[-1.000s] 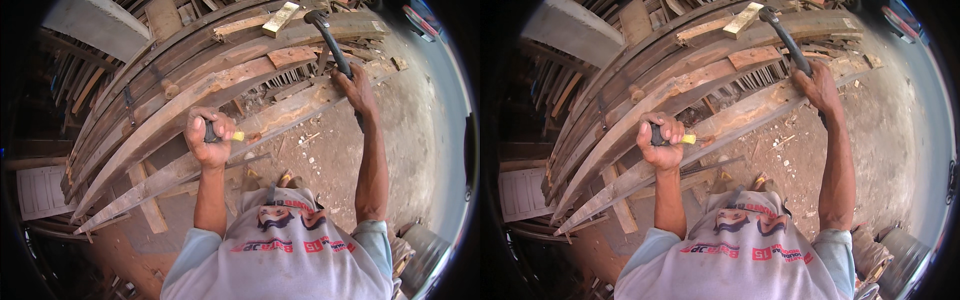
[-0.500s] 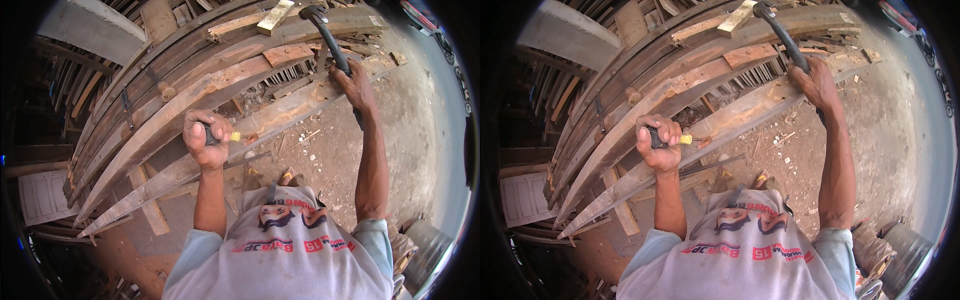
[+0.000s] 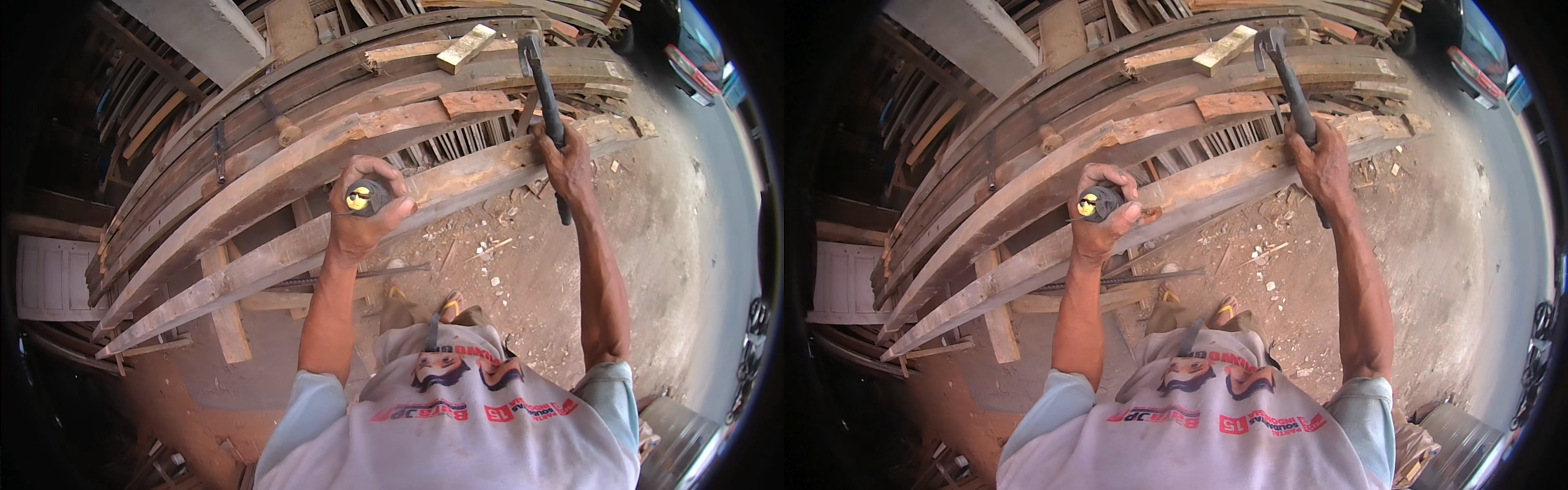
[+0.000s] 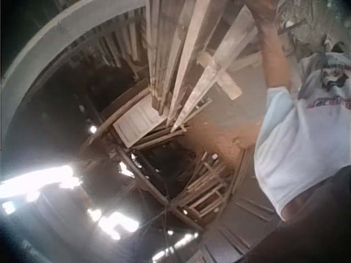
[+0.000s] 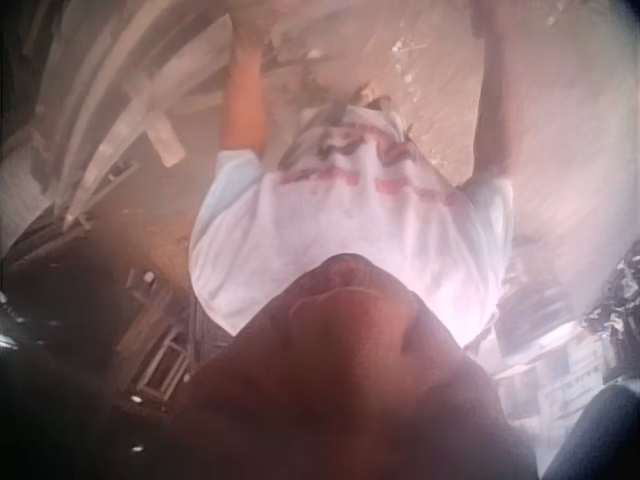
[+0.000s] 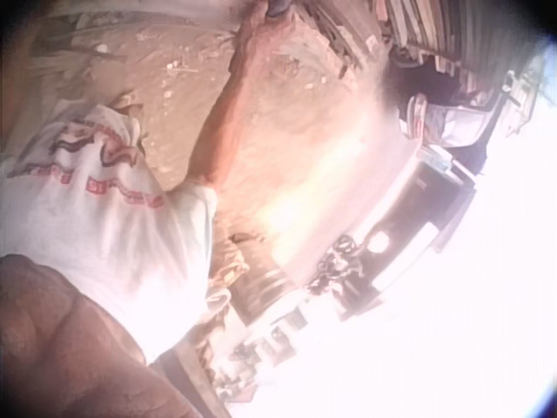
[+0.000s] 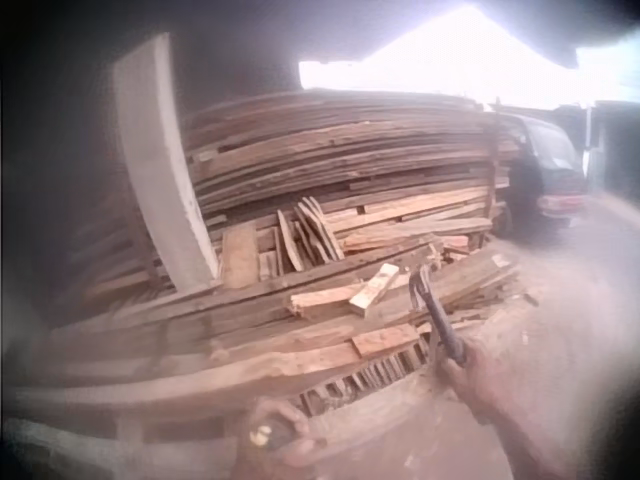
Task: The person uses a hammer and a chisel to pry apart and break a wooden structure. After dismantling the wood, the person picks up a long plank and places it into the bed of a nearby pickup truck.
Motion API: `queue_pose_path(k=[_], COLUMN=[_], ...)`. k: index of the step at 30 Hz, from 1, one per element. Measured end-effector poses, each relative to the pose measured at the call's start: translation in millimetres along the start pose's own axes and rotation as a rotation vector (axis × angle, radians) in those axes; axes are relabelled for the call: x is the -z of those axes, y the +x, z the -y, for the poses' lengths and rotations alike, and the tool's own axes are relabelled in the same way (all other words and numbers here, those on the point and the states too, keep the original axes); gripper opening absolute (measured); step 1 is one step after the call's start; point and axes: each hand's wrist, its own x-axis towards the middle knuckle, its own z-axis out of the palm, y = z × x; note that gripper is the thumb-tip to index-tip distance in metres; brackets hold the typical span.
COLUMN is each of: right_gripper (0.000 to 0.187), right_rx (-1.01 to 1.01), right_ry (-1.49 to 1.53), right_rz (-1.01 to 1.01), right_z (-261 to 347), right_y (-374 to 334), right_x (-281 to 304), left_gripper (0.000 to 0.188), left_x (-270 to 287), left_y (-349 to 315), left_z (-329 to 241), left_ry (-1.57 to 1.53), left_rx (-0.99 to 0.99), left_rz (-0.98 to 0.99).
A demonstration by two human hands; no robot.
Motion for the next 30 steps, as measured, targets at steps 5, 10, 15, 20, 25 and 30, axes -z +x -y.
queue_pose_path(k=[5, 10, 15, 20, 25, 30], right_gripper=[0.046, 0.044, 0.032, 0.035, 0.035, 0.033], right_rx=[-0.138, 0.038, 0.251, 0.135, 0.117, 0.301], right_ry=[0.093, 0.117, 0.052, -0.378, -0.148, 0.042], right_rz=[0.195, 0.255, 0.193, 0.515, 0.34, 0.036], right_z=[79.9, 153.3, 191.1, 191.7, 235.9, 242.0], right_y=[-72.6, -112.9, -133.0, -152.4, -164.6, -167.0], right_x=[15.0, 47.9, 51.5, 37.8, 47.9, 33.4], left_gripper=[0.023, 0.022, 0.023, 0.026, 0.025, 0.021], left_x=[0.2, 0.3, 2.3, 8.4, 12.5, 12.3], left_y=[-1.3, 4.7, 7.5, 5.2, 6.2, 6.2], left_z=[-13.1, -18.2, -20.6, -6.6, 8.8, 0.9], left_ry=[-0.02, 0.118, 0.061, -0.209, 0.067, 0.092], left_rx=[0.163, 0.064, 0.155, 0.183, -0.03, 0.047], left_rz=[0.04, 0.078, 0.16, 0.142, 0.056, 0.113])
